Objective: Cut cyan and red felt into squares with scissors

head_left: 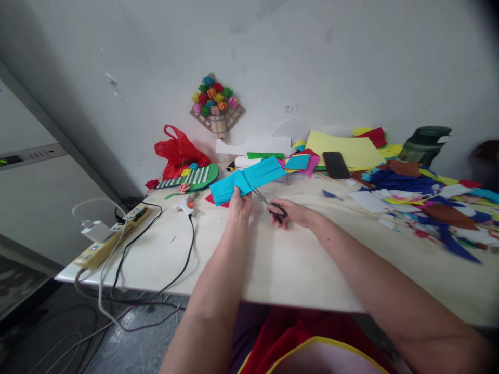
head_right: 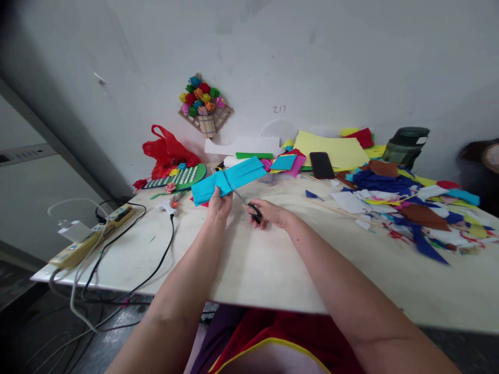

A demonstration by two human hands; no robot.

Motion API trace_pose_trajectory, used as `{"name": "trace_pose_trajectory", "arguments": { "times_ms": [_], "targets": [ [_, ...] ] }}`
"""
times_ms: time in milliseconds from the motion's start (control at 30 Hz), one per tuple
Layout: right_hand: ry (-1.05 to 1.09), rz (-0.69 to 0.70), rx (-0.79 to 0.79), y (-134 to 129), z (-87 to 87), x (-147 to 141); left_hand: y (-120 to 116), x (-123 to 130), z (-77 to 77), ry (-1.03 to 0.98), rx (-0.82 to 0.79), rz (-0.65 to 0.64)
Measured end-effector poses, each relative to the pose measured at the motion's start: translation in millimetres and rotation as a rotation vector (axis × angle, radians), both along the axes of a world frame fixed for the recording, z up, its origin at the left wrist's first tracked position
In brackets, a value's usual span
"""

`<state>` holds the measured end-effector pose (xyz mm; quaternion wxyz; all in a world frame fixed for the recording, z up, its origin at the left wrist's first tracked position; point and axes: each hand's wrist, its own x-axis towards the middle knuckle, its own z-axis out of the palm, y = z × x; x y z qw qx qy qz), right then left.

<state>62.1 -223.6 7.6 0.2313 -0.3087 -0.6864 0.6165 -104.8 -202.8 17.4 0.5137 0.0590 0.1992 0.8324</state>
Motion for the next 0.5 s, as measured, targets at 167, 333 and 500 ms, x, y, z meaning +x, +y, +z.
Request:
{"name": "trace_pose_trajectory", "arguments": {
  "times_ms": [167, 333, 500],
  "targets": [
    [0.055, -0.051, -0.078, -3.1, -1.6, -7.3, -0.3, 7.4, -1.6, 0.027, 0.025, -0.067],
    [0.097, -0.091, -0.107, -4.8, -2.1, -12.1, -3.8, 15.3, 1.9, 0.03, 0.007, -0.106],
    [0.117, -0.106, -0.103, -5.6, -2.4, -13.9, -6.7, 19.9, 3.7, 0.031, 0.005, -0.118]
  ]
}}
